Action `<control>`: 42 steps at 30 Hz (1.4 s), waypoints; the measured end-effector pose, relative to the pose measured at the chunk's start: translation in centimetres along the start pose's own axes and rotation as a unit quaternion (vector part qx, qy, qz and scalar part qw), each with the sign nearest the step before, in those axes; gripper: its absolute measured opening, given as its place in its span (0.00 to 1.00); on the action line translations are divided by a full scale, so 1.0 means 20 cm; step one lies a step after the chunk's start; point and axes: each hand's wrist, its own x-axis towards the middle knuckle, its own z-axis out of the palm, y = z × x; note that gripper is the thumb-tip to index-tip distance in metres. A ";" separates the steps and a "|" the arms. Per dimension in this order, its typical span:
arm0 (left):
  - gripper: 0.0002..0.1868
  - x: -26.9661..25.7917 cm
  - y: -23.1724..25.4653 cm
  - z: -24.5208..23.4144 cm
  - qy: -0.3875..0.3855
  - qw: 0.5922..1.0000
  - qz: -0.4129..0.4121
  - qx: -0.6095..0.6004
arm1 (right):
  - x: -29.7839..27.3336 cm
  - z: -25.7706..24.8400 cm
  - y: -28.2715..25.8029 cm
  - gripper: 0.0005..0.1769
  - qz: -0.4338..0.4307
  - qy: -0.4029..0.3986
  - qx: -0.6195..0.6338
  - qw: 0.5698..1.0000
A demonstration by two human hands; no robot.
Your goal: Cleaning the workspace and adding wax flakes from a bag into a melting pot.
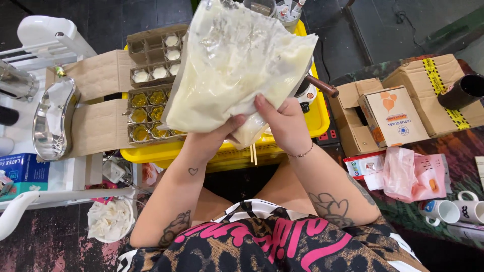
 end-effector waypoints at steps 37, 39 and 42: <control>0.28 0.32 0.31 -0.09 -0.055 0.982 -0.082 0.160 | 0.27 0.10 0.13 0.09 -0.163 0.225 0.283 0.918; 0.28 0.32 0.37 -0.06 -0.053 0.980 -0.086 0.171 | 0.28 0.08 0.14 0.08 -0.156 0.231 0.291 0.915; 0.29 0.34 0.40 -0.05 -0.061 0.978 -0.076 0.186 | 0.30 0.06 0.14 0.07 -0.142 0.241 0.303 0.911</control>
